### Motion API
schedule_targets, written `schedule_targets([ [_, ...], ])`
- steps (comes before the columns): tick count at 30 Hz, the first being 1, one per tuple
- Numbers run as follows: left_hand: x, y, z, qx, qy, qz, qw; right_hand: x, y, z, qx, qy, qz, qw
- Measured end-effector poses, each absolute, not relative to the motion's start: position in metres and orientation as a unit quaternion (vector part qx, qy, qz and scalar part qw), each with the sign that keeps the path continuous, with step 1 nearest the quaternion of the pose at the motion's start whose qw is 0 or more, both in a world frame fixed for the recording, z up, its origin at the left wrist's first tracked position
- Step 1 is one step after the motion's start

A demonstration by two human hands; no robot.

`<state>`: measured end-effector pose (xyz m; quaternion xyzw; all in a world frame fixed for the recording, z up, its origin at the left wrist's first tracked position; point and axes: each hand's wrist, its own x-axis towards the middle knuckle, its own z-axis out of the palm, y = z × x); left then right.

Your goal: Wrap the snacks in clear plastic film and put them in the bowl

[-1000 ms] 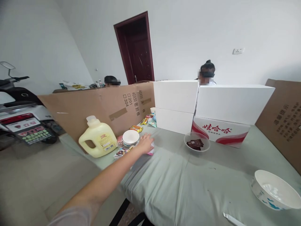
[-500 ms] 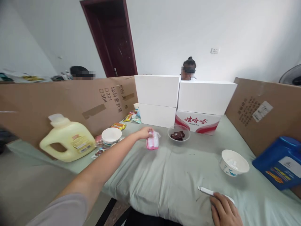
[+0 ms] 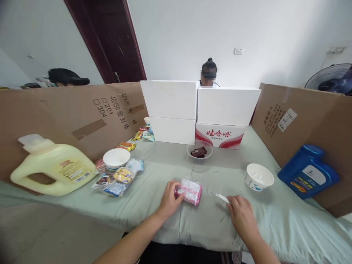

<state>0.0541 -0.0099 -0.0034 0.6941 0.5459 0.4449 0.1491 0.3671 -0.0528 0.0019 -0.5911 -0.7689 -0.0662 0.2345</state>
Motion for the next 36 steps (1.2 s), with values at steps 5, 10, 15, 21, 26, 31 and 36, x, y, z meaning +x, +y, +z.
schedule_targets([
  [5,0.051,-0.008,-0.008,0.68,0.537,0.46,0.195,0.255,-0.022,0.044,-0.529,-0.829,0.017,0.182],
  [10,0.046,-0.008,-0.012,0.678,0.518,0.477,0.209,0.244,-0.018,0.043,-0.521,-0.846,0.02,0.111],
  [15,0.048,-0.006,-0.014,0.634,0.532,0.502,0.249,0.377,-0.045,0.0,-0.596,-0.79,-0.022,0.139],
  [21,0.051,-0.005,-0.012,0.633,0.508,0.501,0.3,0.412,-0.069,0.005,-0.606,-0.749,-0.139,0.229],
  [26,0.048,-0.008,-0.009,0.615,0.522,0.519,0.282,0.307,-0.041,0.045,-0.499,-0.827,-0.089,0.244],
  [31,0.021,0.001,-0.005,0.583,0.535,0.534,0.298,0.29,-0.008,0.046,-0.535,-0.826,0.048,0.17],
  [36,-0.011,-0.004,0.001,0.534,0.597,0.56,0.209,0.337,-0.022,0.027,-0.595,-0.771,0.103,0.202],
])
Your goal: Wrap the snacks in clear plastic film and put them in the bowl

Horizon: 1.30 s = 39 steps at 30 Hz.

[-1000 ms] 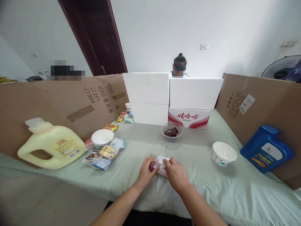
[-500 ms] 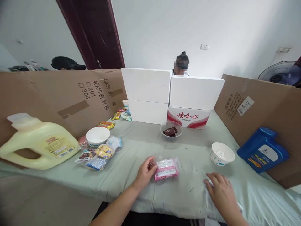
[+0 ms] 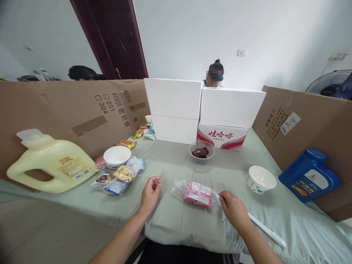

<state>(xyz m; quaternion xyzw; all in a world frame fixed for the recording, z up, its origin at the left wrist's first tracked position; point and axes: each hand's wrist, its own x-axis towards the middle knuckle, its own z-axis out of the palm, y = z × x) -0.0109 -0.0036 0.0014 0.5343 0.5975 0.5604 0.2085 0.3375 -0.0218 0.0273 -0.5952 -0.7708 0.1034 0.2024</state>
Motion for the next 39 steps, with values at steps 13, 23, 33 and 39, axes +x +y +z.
schedule_targets([
  [13,0.058,0.027,0.027,0.822,0.473,0.274,0.156,0.292,-0.024,0.054,-0.447,-0.863,0.077,0.221],
  [23,0.021,-0.003,0.036,0.834,0.467,0.196,0.219,0.316,-0.048,0.051,-0.52,-0.823,0.152,0.17],
  [33,-0.002,-0.037,0.088,0.887,0.355,0.071,0.286,0.322,-0.06,0.054,-0.562,-0.777,0.206,0.196],
  [39,0.076,0.007,0.073,0.913,0.341,0.112,0.196,0.299,-0.018,0.006,-0.565,-0.781,0.076,0.256],
])
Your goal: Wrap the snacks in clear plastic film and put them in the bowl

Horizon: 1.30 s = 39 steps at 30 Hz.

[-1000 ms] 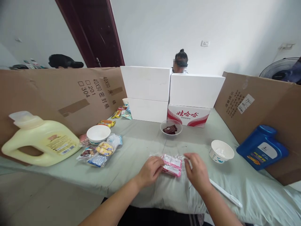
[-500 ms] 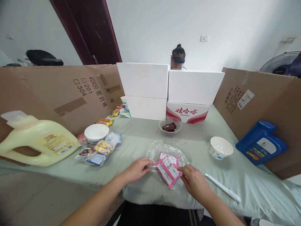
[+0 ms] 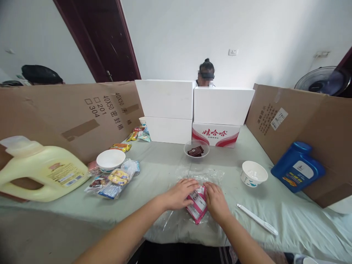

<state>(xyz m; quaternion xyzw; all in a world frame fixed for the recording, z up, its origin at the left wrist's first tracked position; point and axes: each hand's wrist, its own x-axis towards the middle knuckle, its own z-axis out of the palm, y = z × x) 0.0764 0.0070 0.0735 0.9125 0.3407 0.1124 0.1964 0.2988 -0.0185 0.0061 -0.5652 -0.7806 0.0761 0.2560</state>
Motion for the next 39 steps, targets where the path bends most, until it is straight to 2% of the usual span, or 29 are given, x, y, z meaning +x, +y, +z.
schedule_targets([
  [3,0.089,0.023,0.059,0.923,0.337,0.037,0.181,0.3,-0.017,-0.015,-0.57,-0.788,0.015,0.231],
  [7,0.078,0.035,0.054,0.902,0.391,0.04,0.179,0.307,-0.019,-0.028,-0.593,-0.781,-0.021,0.196],
  [10,0.066,0.041,0.057,0.875,0.425,0.031,0.232,0.307,-0.02,-0.029,-0.593,-0.782,-0.029,0.188],
  [17,0.052,0.029,0.063,0.836,0.399,0.032,0.375,0.306,-0.017,-0.031,-0.588,-0.786,-0.042,0.186],
  [21,0.05,0.03,0.073,0.79,0.388,0.102,0.463,0.305,-0.017,-0.033,-0.589,-0.785,-0.041,0.19],
  [24,0.054,0.056,0.093,0.718,0.397,0.255,0.513,0.305,-0.018,-0.033,-0.595,-0.78,-0.033,0.19],
  [26,0.063,0.083,0.111,0.67,0.448,0.387,0.447,0.304,-0.019,-0.033,-0.598,-0.778,-0.027,0.191],
  [28,0.077,0.113,0.129,0.646,0.529,0.455,0.309,0.304,-0.019,-0.031,-0.601,-0.775,-0.02,0.194],
  [29,0.084,0.128,0.136,0.645,0.563,0.453,0.249,0.303,-0.02,-0.03,-0.602,-0.774,-0.017,0.195],
  [31,0.102,0.155,0.145,0.641,0.592,0.442,0.21,0.303,-0.02,-0.028,-0.604,-0.772,-0.014,0.199],
  [39,0.175,0.189,0.121,0.683,0.641,0.301,0.178,0.301,-0.02,-0.026,-0.602,-0.769,-0.03,0.212],
])
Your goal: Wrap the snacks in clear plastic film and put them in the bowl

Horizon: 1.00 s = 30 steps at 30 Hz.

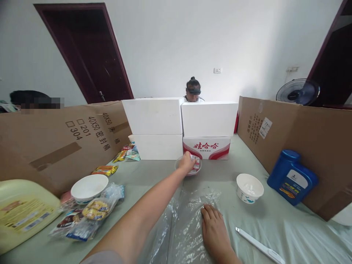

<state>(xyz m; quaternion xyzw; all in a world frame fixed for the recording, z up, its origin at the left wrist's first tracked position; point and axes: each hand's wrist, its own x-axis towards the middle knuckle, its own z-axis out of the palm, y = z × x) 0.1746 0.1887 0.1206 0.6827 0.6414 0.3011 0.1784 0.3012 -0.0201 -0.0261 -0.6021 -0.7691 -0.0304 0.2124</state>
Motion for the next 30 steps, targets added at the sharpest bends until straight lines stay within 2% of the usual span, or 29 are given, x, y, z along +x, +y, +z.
schedule_targets([
  [5,0.193,0.181,0.109,0.709,0.64,0.246,0.163,0.3,-0.02,-0.024,-0.602,-0.769,-0.032,0.214],
  [12,0.169,0.176,0.108,0.815,0.522,0.179,0.176,0.3,-0.02,-0.025,-0.594,-0.768,-0.029,0.237],
  [18,0.153,0.137,0.12,0.837,0.482,0.231,0.121,0.3,-0.022,-0.022,-0.603,-0.764,-0.021,0.227],
  [23,0.115,0.072,0.073,0.929,0.319,0.104,0.155,0.3,-0.022,-0.021,-0.609,-0.768,-0.013,0.196],
  [26,0.064,0.06,0.036,0.914,0.389,0.04,0.111,0.298,-0.021,-0.023,-0.633,-0.755,-0.012,0.169],
  [30,0.0,0.064,0.022,0.834,0.541,0.096,0.05,0.296,-0.016,-0.023,-0.648,-0.748,-0.001,0.141],
])
